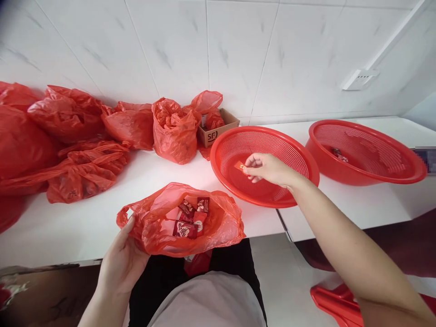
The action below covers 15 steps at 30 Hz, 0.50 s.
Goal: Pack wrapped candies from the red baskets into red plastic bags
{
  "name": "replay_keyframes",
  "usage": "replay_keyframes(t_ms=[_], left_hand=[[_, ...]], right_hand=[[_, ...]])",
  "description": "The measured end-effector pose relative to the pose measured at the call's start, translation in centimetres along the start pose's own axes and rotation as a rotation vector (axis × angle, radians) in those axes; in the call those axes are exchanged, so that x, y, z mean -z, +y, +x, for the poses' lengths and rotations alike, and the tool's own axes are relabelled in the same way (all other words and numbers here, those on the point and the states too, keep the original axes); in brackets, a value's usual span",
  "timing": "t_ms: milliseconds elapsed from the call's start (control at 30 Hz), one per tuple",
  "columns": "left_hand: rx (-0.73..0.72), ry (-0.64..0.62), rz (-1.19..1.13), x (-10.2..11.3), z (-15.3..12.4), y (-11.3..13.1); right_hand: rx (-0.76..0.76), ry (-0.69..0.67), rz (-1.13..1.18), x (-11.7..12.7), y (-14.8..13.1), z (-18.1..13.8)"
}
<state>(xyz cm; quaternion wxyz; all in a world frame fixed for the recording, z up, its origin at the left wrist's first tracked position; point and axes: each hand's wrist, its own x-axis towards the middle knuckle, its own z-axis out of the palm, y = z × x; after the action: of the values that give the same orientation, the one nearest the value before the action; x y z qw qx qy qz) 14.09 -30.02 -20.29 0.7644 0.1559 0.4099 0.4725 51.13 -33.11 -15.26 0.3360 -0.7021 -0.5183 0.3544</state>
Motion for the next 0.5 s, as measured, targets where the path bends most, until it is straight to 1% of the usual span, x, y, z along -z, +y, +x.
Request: replay_keyframes(t_ms=[33,67,167,233,333,400,433,500], left_hand=[[-0.002,0.012,0.009,-0.2,-0.1,0.0],[-0.002,0.012,0.015,-0.3,-0.2,0.0],[0.0,-0.033,0.022,-0.5,-0.3,-0.1],[-0.001,-0.033,0.018,-0.6,-0.3,-0.1],[-0.001,0.024,0.004,-0.7,-0.3,-0.1],[-0.004,0.045,-0.005,-0.8,-0.4,-0.2],[-0.007,0.041,-0.008,-0.8,-0.4,-0.2],[-0.013,0.027,-0.014,-0.8,-0.4,-0.2]], right_hand=[[0.042,-0.007,0.123,-0.6,-1.1,-0.6],[0.082,-0.015,0.198,-1.4,-2.1,-1.3],[0.172,-0.043,0.277,-4.2,-4.8,-3.2],[0.197,-0.077,0.294,-6.1,-5.8,-4.0],[0.19,-0.182,0.306,-8.7,-6.0,-4.3],[0.186,-0.213,0.264,-10.4,-5.4,-4.2],[0.201,-0.196,0.217,-11.3,-5.1,-4.1],[0.246,-0.11,0.096,-12.8,-4.3,-3.9]])
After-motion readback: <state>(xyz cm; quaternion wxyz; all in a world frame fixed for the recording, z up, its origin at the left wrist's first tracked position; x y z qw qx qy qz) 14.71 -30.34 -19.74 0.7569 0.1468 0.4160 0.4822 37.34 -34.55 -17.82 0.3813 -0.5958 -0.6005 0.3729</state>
